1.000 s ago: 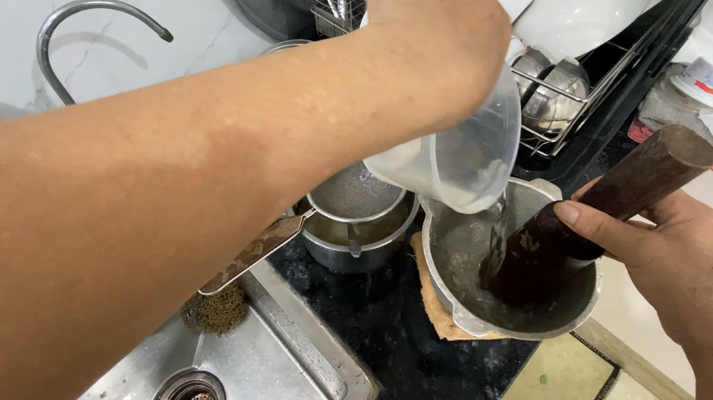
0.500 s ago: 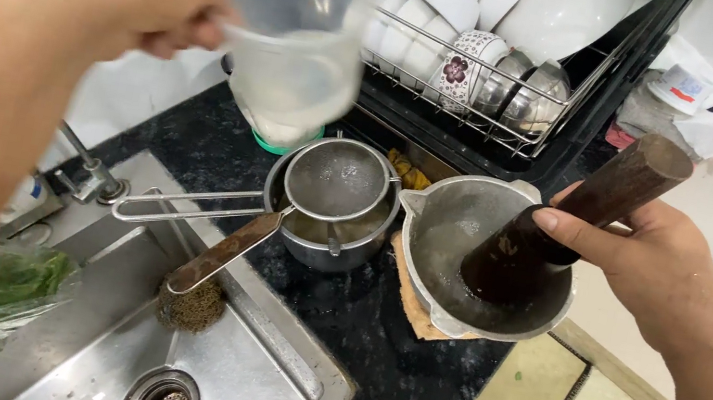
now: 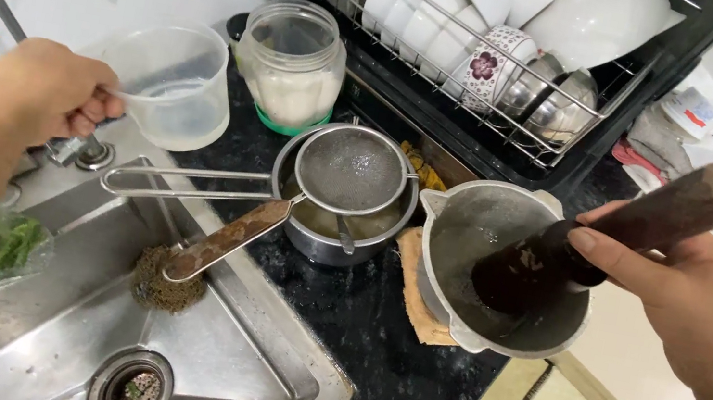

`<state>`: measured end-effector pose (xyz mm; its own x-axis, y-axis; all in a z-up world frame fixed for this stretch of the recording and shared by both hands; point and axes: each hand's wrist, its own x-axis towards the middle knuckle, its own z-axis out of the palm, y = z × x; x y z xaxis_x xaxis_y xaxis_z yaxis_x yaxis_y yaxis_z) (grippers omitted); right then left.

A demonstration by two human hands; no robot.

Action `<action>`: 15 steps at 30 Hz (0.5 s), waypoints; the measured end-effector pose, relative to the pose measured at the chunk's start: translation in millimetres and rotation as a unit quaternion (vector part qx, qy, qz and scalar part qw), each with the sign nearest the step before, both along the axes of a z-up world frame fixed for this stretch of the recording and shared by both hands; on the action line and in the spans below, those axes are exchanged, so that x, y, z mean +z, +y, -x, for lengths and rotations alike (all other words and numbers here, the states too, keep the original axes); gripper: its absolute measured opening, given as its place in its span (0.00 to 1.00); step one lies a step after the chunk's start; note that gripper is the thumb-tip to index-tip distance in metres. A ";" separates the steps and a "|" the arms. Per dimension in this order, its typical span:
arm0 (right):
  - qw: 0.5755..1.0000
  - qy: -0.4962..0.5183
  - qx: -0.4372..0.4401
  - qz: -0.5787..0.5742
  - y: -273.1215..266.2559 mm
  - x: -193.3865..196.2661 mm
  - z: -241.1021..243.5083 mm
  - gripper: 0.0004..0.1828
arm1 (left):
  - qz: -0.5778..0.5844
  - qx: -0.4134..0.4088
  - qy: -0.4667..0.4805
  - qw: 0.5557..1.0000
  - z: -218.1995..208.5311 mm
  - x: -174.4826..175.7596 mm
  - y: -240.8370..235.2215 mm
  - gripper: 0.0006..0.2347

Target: Straining a liquid mixture through a sieve into a pot and using a pestle to grind solids in a mortar.

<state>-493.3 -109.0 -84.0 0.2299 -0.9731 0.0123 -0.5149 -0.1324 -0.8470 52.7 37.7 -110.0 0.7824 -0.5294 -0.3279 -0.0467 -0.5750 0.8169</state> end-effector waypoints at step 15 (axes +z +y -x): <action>0.999 -0.043 0.005 0.025 2.0 -13.2 0.4 0.15 | 0.026 0.055 0.152 0.987 -41.6 -109.2 -40.5 0.05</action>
